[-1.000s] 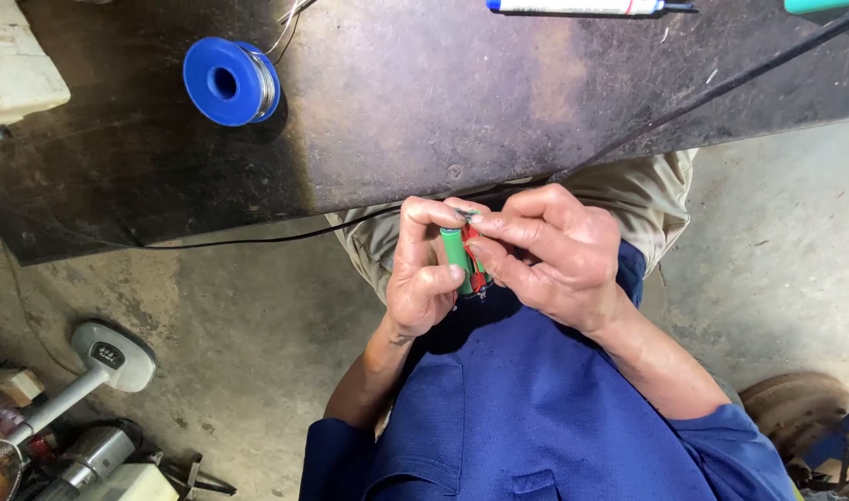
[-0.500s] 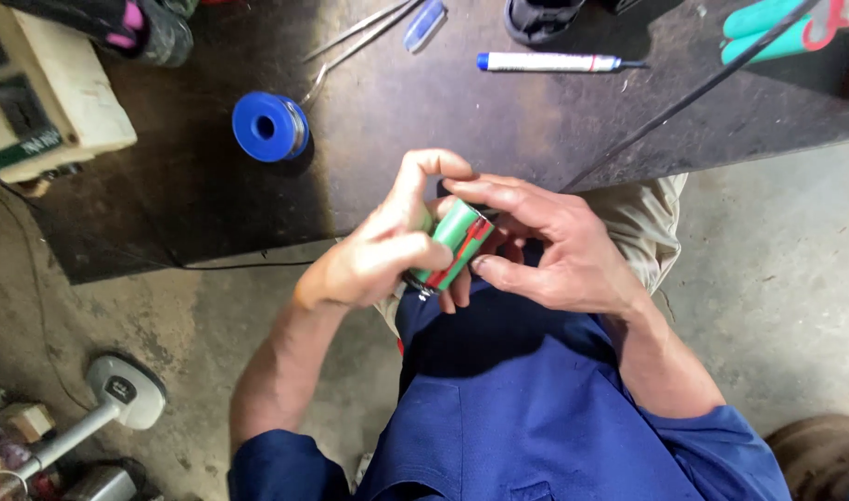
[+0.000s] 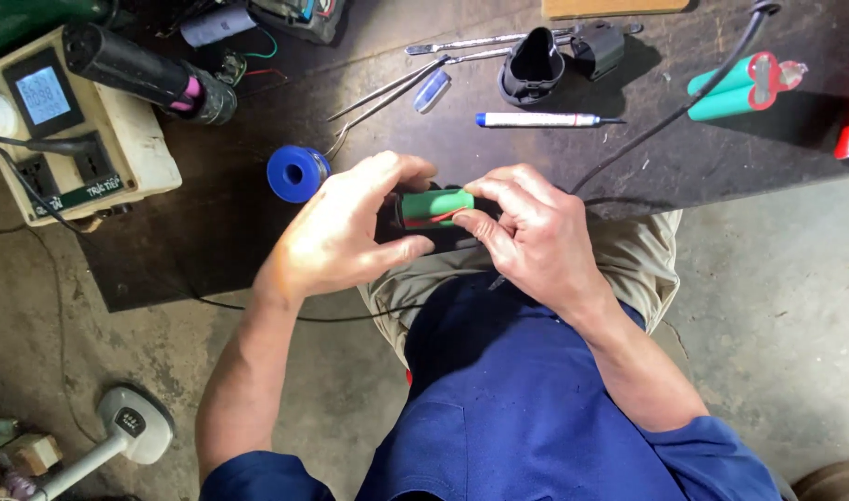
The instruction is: Soldering a BMS board to a lithium-ion battery pack and trimming wires with pliers.
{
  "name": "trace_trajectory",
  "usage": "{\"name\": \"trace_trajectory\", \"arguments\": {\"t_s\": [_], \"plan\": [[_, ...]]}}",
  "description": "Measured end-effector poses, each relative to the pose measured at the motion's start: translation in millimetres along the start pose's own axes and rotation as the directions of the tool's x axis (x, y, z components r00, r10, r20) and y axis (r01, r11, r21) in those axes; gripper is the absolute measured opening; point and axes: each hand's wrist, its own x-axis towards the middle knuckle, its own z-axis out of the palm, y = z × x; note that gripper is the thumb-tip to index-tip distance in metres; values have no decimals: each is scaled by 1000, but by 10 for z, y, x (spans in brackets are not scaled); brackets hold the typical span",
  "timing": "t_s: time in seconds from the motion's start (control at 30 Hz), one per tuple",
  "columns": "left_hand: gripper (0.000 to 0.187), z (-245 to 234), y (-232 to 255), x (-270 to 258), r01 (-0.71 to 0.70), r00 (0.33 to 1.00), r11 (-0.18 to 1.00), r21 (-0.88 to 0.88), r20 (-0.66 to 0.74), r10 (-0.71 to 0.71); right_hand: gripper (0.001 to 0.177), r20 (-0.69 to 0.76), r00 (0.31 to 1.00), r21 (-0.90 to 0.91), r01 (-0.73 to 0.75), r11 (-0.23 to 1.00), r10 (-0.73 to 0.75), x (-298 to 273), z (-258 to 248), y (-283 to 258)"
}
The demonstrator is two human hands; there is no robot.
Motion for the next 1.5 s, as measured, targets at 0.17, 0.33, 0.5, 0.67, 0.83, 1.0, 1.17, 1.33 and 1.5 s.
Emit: {"name": "trace_trajectory", "arguments": {"t_s": [0.17, 0.33, 0.5, 0.67, 0.83, 1.0, 1.17, 1.33, 1.5], "plan": [[38, 156, -285, -53, -71, 986, 996, -60, -157, 61, 35, 52, 996, -111, 76, 991, -71, 52, 12, 11], [36, 175, -353, -43, -42, 980, 951, -305, -200, -21, 53, 154, 987, 4, 53, 999, -53, 118, -49, -24], [22, 118, -339, -64, -159, 950, 987, 22, -270, 159, 39, 153, 985, -182, 110, 977, -82, 190, -22, -8], [21, 301, -356, -93, -202, 889, 973, 111, -395, 230, 38, 174, 985, -148, 30, 989, -4, 222, -43, -111], [21, 385, -313, -97, -213, 850, 976, 44, -485, 208, 40, 179, 983, -78, -22, 997, 35, 216, -28, -94], [18, 275, -212, -68, -133, 912, 991, 24, -388, 132, 53, 169, 982, -189, -55, 980, 88, 41, -192, -383], [10, 116, -186, 7, -149, 924, 989, 16, -354, 145, 61, -159, 986, -143, 32, 989, -55, -320, -869, -131], [40, 85, -296, 31, -158, 959, 978, 139, -216, 186, 47, -429, 890, -195, -260, 946, 156, -453, -1637, 660], [22, 32, -239, 92, -118, 968, 989, 84, -211, 134, 19, -350, 806, -224, -567, 793, 477, 425, -1522, 365]]}}
